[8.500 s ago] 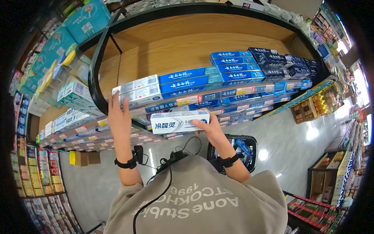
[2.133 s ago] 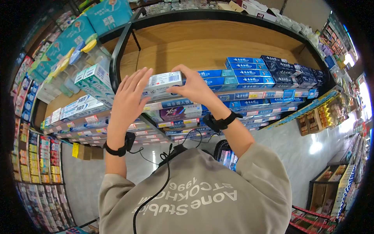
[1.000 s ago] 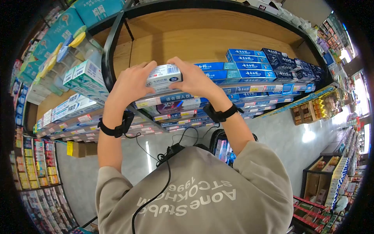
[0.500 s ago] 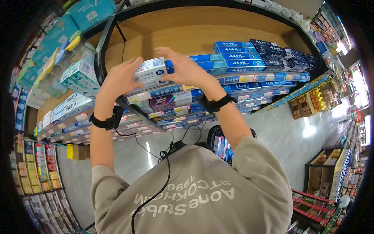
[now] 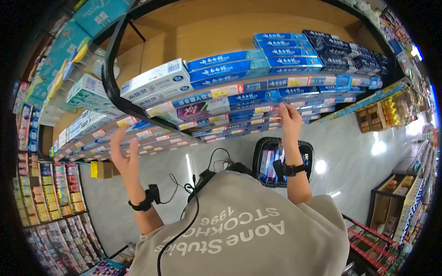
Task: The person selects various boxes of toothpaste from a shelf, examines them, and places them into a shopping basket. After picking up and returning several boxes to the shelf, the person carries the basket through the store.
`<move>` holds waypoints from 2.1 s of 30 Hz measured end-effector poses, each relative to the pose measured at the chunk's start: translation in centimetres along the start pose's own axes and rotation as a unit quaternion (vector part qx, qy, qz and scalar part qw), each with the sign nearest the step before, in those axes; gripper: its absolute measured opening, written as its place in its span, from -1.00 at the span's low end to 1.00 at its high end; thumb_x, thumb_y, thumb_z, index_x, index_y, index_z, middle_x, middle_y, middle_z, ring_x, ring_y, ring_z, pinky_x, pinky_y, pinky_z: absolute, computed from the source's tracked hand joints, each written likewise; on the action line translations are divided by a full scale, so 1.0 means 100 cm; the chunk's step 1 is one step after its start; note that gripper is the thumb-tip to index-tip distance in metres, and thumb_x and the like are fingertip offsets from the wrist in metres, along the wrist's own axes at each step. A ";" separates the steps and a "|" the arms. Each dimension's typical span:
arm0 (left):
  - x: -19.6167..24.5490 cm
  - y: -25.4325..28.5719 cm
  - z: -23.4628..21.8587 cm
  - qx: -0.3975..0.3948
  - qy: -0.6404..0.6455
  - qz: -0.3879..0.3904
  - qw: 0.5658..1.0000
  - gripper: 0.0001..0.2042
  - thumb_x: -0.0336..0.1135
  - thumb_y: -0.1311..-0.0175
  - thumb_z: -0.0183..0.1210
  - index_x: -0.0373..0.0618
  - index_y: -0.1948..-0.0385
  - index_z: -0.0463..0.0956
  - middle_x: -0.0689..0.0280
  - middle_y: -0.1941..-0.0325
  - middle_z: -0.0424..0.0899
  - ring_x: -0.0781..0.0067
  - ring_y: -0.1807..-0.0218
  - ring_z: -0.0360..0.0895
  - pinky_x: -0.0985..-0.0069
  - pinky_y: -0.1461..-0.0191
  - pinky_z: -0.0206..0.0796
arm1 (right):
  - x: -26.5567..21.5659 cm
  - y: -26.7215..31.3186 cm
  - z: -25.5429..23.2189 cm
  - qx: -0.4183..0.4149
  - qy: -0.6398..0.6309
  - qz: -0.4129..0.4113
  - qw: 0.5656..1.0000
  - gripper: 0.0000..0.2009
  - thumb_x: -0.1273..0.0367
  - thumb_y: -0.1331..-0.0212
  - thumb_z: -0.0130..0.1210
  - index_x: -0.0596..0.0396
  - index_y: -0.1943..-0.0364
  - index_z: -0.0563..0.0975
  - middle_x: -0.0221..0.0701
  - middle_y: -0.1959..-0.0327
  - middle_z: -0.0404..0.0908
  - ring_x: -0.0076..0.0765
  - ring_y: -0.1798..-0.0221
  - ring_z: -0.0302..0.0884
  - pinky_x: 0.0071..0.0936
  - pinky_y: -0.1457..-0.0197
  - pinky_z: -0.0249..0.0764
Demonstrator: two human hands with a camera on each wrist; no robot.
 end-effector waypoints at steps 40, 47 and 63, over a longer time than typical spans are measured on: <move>0.009 0.070 0.168 -0.338 0.212 -0.219 0.891 -0.83 -0.38 -0.38 0.26 -0.28 0.14 0.68 0.23 0.17 0.78 0.45 0.11 0.68 0.47 -0.07 0.46 | 0.010 0.055 0.015 -0.286 0.124 -0.041 0.949 -0.64 0.34 -0.30 0.25 0.08 -0.17 0.62 -0.38 0.06 0.78 -0.52 0.25 0.62 -0.50 0.15 0.53; 0.045 0.084 0.262 -0.522 0.217 -0.190 0.802 -0.83 -0.41 -0.38 0.25 -0.30 0.11 0.65 0.21 0.18 0.78 0.44 0.11 0.70 0.48 -0.07 0.46 | 0.223 0.168 -0.197 -0.069 0.331 0.238 0.911 -0.69 0.24 -0.23 0.27 0.13 0.04 0.70 -0.21 0.19 0.77 -0.18 0.17 0.73 -0.29 0.08 0.62; 0.062 0.229 0.270 -0.659 0.048 -0.221 0.717 -0.85 -0.43 -0.37 0.26 -0.31 0.14 0.65 0.19 0.23 0.77 0.45 0.12 0.68 0.48 -0.06 0.47 | 0.479 0.123 -0.332 0.143 0.385 0.385 0.826 -0.64 0.27 -0.13 0.10 0.19 0.04 0.61 0.06 0.02 0.69 0.26 -0.06 0.64 -0.01 -0.17 0.55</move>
Point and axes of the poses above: each hand's wrist, its own y-axis away from the middle knuckle, its own z-axis out of the palm, x = y × z, the point moved 2 cm from there along -y, towards the middle knuckle
